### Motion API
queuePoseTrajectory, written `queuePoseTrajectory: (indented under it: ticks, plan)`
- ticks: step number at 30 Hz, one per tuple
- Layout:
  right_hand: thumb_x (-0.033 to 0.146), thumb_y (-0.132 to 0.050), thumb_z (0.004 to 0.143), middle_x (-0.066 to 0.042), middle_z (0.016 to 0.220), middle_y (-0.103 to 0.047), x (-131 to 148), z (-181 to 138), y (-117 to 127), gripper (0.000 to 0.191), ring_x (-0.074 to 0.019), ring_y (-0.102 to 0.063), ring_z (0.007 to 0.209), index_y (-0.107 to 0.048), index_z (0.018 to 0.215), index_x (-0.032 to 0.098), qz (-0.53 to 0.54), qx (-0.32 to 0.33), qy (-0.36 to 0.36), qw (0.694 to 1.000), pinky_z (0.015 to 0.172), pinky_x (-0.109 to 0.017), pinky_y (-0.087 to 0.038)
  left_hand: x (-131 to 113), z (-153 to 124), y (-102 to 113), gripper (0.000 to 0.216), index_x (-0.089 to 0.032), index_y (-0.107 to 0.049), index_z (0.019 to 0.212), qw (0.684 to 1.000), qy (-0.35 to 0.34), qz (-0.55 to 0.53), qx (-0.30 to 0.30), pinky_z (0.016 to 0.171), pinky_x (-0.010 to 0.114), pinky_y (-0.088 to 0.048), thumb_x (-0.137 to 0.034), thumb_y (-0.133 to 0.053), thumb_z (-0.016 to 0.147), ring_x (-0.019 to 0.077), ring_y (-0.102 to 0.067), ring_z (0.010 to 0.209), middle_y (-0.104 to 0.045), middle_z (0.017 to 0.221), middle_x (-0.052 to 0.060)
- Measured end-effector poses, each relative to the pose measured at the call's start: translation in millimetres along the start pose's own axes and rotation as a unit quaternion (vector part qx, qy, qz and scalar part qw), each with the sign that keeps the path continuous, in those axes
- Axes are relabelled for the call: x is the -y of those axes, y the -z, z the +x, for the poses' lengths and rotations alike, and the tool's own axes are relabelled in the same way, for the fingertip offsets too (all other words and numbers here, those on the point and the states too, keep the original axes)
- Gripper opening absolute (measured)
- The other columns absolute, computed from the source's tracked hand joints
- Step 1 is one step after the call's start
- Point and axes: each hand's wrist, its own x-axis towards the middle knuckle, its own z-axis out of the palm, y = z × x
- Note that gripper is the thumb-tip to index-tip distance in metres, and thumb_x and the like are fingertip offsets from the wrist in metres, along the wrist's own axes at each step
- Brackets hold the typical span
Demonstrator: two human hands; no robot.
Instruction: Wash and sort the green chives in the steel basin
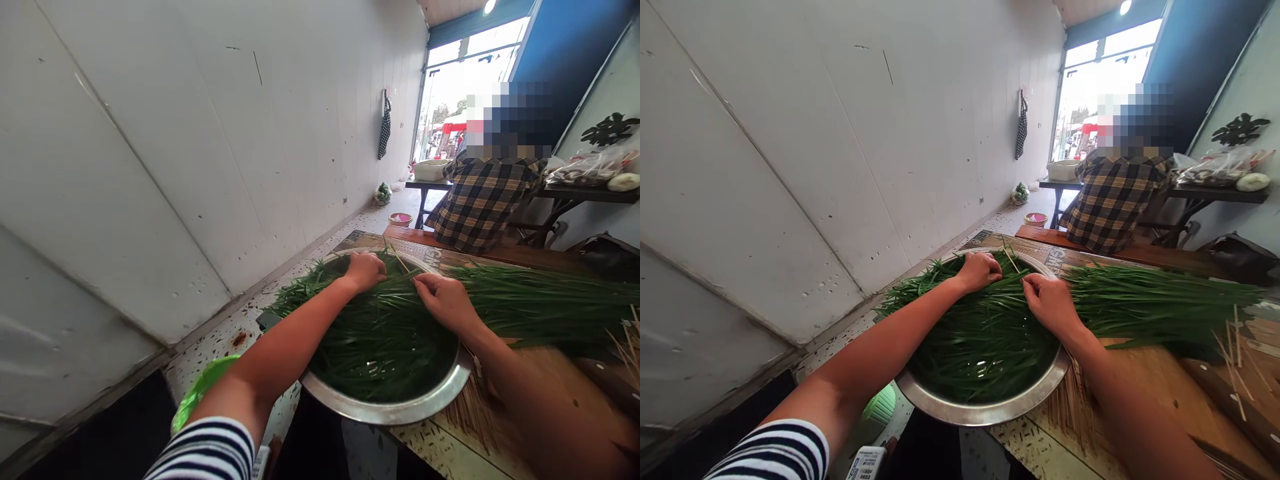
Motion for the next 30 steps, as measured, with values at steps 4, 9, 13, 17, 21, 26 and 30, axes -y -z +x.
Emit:
queuePoseTrajectory:
  ticks: [4,9,13,17,21,26,30]
  plan:
    - [0.030,-0.045,0.081,-0.003,0.076,-0.072,1.7,-0.9,0.2,0.027,-0.0155,-0.064,0.066,-0.070,0.085,0.020,0.005,0.019,0.014,1.000,0.062,-0.025,-0.044,-0.1,2.7,2.6,0.018,-0.016,-0.073,0.079,0.986,0.076,-0.130,-0.072,0.080,0.031,-0.044,-0.024,-0.058,0.074,0.0178,-0.061,0.077,-0.069,0.078,0.007]
    - [0.031,-0.045,0.082,-0.004,0.077,-0.072,1.8,-1.1,-0.3,0.028,-0.0156,-0.063,0.067,-0.070,0.085,0.020,0.003,0.033,0.019,0.999,0.063,-0.025,-0.044,12.1,8.8,-0.8,0.026,-0.011,-0.072,0.090,0.948,0.120,-0.278,-0.100,0.069,0.024,-0.046,-0.025,-0.060,0.072,0.0141,-0.061,0.070,-0.070,0.077,0.008]
    - [0.031,-0.045,0.082,-0.004,0.077,-0.072,1.0,-1.3,-0.5,0.028,-0.0153,-0.063,0.066,-0.070,0.086,0.018,0.000,0.037,0.014,0.999,0.063,-0.025,-0.044,17.8,10.5,-4.9,0.029,-0.010,-0.072,0.090,0.930,0.139,-0.323,-0.106,0.067,0.024,-0.046,-0.029,-0.060,0.072,0.0132,-0.061,0.068,-0.070,0.076,0.008]
    - [0.031,-0.045,0.082,-0.004,0.077,-0.072,0.4,-1.9,-0.6,0.028,-0.0155,-0.063,0.067,-0.070,0.086,0.018,-0.001,0.037,0.017,0.999,0.064,-0.025,-0.044,18.9,11.5,-6.3,0.028,-0.009,-0.072,0.087,0.925,0.137,-0.335,-0.114,0.067,0.024,-0.046,-0.029,-0.062,0.070,0.0130,-0.061,0.068,-0.070,0.075,0.008]
    - [0.030,-0.045,0.082,-0.004,0.078,-0.073,-0.1,-2.4,-0.6,0.027,-0.0153,-0.064,0.068,-0.070,0.085,0.019,0.000,0.036,0.017,0.999,0.064,-0.025,-0.045,19.6,12.1,-7.0,0.027,-0.010,-0.072,0.087,0.924,0.139,-0.335,-0.124,0.069,0.024,-0.047,-0.028,-0.062,0.069,0.0136,-0.062,0.071,-0.071,0.078,0.008]
    - [0.031,-0.045,0.082,-0.004,0.080,-0.073,-1.1,-2.2,-0.4,0.028,-0.0157,-0.064,0.069,-0.071,0.084,0.020,-0.002,0.036,0.021,0.999,0.066,-0.025,-0.045,18.4,10.7,-5.3,0.026,-0.011,-0.072,0.088,0.931,0.119,-0.320,-0.129,0.070,0.024,-0.047,-0.027,-0.062,0.070,0.0143,-0.063,0.074,-0.071,0.081,0.008]
    - [0.031,-0.045,0.082,-0.004,0.078,-0.073,-0.4,-2.0,-0.5,0.028,-0.0153,-0.064,0.067,-0.071,0.084,0.020,-0.003,0.035,0.021,0.999,0.064,-0.025,-0.045,17.1,9.0,-2.2,0.025,-0.012,-0.073,0.088,0.941,0.101,-0.295,-0.131,0.069,0.024,-0.046,-0.025,-0.061,0.070,0.0138,-0.062,0.072,-0.072,0.080,0.007]
